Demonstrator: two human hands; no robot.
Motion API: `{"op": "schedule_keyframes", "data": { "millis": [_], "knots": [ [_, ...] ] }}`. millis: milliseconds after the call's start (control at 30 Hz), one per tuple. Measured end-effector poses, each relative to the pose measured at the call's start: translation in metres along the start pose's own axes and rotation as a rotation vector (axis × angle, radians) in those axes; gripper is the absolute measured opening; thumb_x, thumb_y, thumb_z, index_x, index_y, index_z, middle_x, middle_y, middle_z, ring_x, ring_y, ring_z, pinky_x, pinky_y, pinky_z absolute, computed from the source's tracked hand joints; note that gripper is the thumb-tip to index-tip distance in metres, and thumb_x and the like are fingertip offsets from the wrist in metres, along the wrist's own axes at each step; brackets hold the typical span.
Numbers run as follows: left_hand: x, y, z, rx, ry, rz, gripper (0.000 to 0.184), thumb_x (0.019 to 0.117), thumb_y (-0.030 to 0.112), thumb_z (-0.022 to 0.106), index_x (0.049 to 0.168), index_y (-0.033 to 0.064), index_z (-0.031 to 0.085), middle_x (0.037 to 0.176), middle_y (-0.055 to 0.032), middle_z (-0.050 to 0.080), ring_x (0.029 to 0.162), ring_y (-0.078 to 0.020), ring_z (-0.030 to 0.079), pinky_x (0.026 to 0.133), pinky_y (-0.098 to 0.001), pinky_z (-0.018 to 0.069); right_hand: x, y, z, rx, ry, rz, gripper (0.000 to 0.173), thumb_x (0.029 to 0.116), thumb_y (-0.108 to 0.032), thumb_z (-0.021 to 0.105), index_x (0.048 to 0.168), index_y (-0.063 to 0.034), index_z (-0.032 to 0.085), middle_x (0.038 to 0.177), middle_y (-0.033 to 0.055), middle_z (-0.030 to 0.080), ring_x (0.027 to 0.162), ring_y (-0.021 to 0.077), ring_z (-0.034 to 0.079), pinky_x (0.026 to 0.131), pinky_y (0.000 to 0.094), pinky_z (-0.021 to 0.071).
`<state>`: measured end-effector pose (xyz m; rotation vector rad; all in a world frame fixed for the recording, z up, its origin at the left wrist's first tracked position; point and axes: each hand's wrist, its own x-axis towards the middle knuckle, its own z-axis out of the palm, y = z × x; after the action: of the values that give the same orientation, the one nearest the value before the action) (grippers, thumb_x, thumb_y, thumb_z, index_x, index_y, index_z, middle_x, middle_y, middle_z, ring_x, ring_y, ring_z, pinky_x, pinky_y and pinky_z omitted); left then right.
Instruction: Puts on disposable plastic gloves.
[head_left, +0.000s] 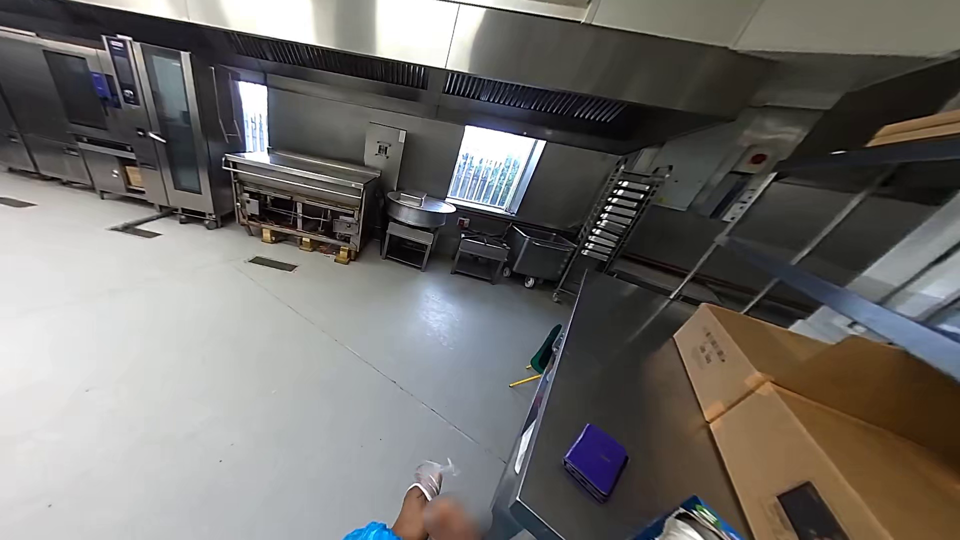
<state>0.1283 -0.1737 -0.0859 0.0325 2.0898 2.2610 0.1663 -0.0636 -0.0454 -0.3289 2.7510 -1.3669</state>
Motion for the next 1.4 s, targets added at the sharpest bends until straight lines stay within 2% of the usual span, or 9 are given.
{"op": "schedule_keyframes", "data": {
  "millis": [367, 567, 667, 800, 900, 1033, 1167, 1267, 1400],
  "knots": [
    [-0.006, 0.027, 0.002, 0.236, 0.037, 0.103, 0.03, 0.1013, 0.012, 0.055, 0.121, -0.0066, 0.068, 0.123, -0.0181, 0.07, 0.121, -0.0217, 0.063, 0.111, -0.035, 0.0443, 0.0, -0.01, -0.011, -0.064, -0.008, -0.272, 0.013, 0.0828, -0.006, 0.057, 0.079, 0.003, 0.066, 0.059, 0.0105, 0.057, 0.052, 0.0204, 0.055, 0.052, 0.0403, 0.0454],
    [-0.017, 0.04, 0.006, 0.14, -0.037, -0.017, 0.036, 0.1011, 0.007, 0.053, 0.128, -0.0148, 0.059, 0.129, -0.0264, 0.064, 0.123, -0.0241, 0.06, 0.111, -0.0346, 0.0423, -0.004, -0.013, -0.016, -0.053, -0.072, -0.355, 0.012, 0.0822, -0.005, 0.058, 0.078, 0.0032, 0.066, 0.058, 0.0101, 0.055, 0.051, 0.019, 0.053, 0.05, 0.0379, 0.0437],
    [-0.008, 0.039, 0.007, 0.23, -0.165, -0.023, 0.041, 0.1082, 0.008, 0.038, 0.141, -0.0146, 0.049, 0.146, -0.0278, 0.053, 0.14, -0.0266, 0.049, 0.119, -0.0355, 0.0344, -0.005, -0.013, -0.016, -0.049, -0.066, -0.334, 0.011, 0.0815, -0.005, 0.058, 0.076, 0.002, 0.065, 0.056, 0.0075, 0.053, 0.049, 0.0155, 0.05, 0.049, 0.0347, 0.0415],
    [-0.012, 0.058, 0.012, 0.142, -0.004, -0.067, 0.037, 0.1067, 0.007, 0.041, 0.13, -0.017, 0.055, 0.13, -0.0315, 0.06, 0.123, -0.0316, 0.058, 0.108, -0.04, 0.045, -0.007, -0.014, -0.013, 0.022, -0.053, -0.271, 0.008, 0.08, -0.004, 0.06, 0.078, 0.0026, 0.064, 0.056, 0.0043, 0.051, 0.049, 0.0111, 0.048, 0.049, 0.0298, 0.0409],
    [-0.006, 0.043, 0.016, -0.098, 0.109, 0.043, 0.041, 0.1082, 0.006, 0.036, 0.139, -0.0204, 0.044, 0.143, -0.0367, 0.049, 0.135, -0.0343, 0.05, 0.115, -0.0372, 0.0387, -0.011, -0.014, -0.002, 0.123, 0.07, -0.155, 0.006, 0.08, -0.005, 0.061, 0.083, -0.0006, 0.063, 0.056, -0.0015, 0.051, 0.048, 0.0051, 0.048, 0.048, 0.0249, 0.042],
    [0.006, 0.055, 0.006, -0.259, 0.205, 0.086, 0.052, 0.1098, 0.021, 0.023, 0.148, -0.0082, 0.042, 0.158, -0.0255, 0.038, 0.149, -0.0281, 0.035, 0.124, -0.0382, 0.0274, -0.012, -0.014, -0.001, 0.208, 0.153, -0.136, 0.026, 0.087, -0.004, 0.066, 0.109, 0.0089, 0.063, 0.089, 0.0119, 0.068, 0.063, 0.0087, 0.061, 0.057, 0.0243, 0.0525],
    [0.019, 0.051, -0.002, -0.424, 0.16, 0.062, 0.057, 0.1113, 0.029, 0.02, 0.156, -0.0031, 0.032, 0.164, -0.0206, 0.029, 0.153, -0.0226, 0.028, 0.125, -0.0372, 0.0233, -0.006, -0.007, -0.007, 0.148, 0.13, -0.207, 0.047, 0.0846, -0.005, 0.073, 0.127, 0.0087, 0.061, 0.128, 0.0243, 0.06, 0.097, 0.0209, 0.067, 0.07, 0.0304, 0.0591],
    [0.017, 0.062, 0.007, -0.558, 0.17, 0.047, 0.055, 0.1121, 0.028, 0.02, 0.157, -0.0024, 0.03, 0.165, -0.0202, 0.028, 0.152, -0.0216, 0.029, 0.124, -0.0363, 0.0243, -0.007, -0.013, -0.005, 0.181, 0.147, -0.221, 0.044, 0.0829, 0.003, 0.07, 0.125, 0.0124, 0.062, 0.13, 0.0285, 0.059, 0.115, 0.0289, 0.065, 0.087, 0.0371, 0.0602],
    [0.01, 0.06, 0.006, -0.529, 0.102, 0.142, 0.066, 0.1099, 0.045, 0.023, 0.159, 0.0019, 0.029, 0.167, -0.0141, 0.026, 0.155, -0.0181, 0.024, 0.127, -0.0381, 0.0207, -0.001, -0.013, -0.003, 0.184, 0.306, -0.339, 0.02, 0.0838, 0.005, 0.071, 0.103, 0.0103, 0.073, 0.11, 0.0226, 0.071, 0.095, 0.0176, 0.074, 0.08, 0.0267, 0.0631]
  ]
}}
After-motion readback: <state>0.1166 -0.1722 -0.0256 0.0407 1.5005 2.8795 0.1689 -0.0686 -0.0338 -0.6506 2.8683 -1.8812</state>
